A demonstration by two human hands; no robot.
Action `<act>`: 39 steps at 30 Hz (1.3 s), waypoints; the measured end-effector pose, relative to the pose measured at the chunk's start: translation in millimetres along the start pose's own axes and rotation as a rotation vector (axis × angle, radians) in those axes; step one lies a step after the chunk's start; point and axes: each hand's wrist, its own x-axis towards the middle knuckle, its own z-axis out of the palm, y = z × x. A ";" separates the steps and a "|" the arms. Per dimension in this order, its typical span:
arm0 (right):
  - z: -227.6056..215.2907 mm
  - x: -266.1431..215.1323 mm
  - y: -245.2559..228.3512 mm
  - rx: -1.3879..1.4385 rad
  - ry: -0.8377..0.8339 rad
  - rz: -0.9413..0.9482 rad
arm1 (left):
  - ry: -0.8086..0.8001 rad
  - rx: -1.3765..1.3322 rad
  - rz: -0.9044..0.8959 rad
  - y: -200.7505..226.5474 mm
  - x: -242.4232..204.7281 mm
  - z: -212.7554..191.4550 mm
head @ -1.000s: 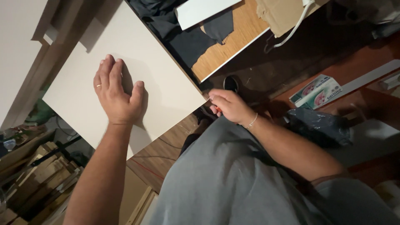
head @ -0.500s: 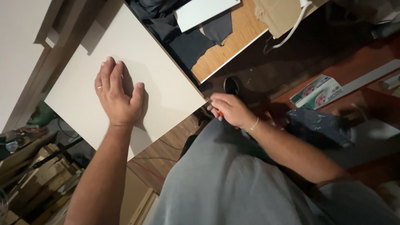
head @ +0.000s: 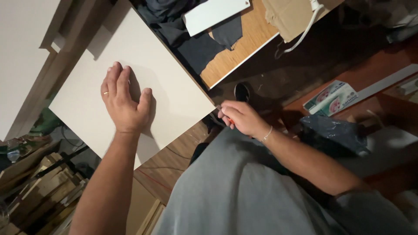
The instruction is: Trim excess edge banding from wooden panels using a utility knife in a workshop environment.
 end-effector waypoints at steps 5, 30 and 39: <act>1.1 2.3 7.5 -0.006 -0.005 0.017 | 0.012 0.012 0.006 -1.8 -2.0 1.7; -8.1 8.5 -18.4 0.335 0.426 0.105 | -0.013 -0.005 -0.003 -1.0 0.8 -1.7; -20.6 3.6 15.7 -0.149 0.278 0.138 | 0.023 -0.009 0.007 2.1 1.6 -0.6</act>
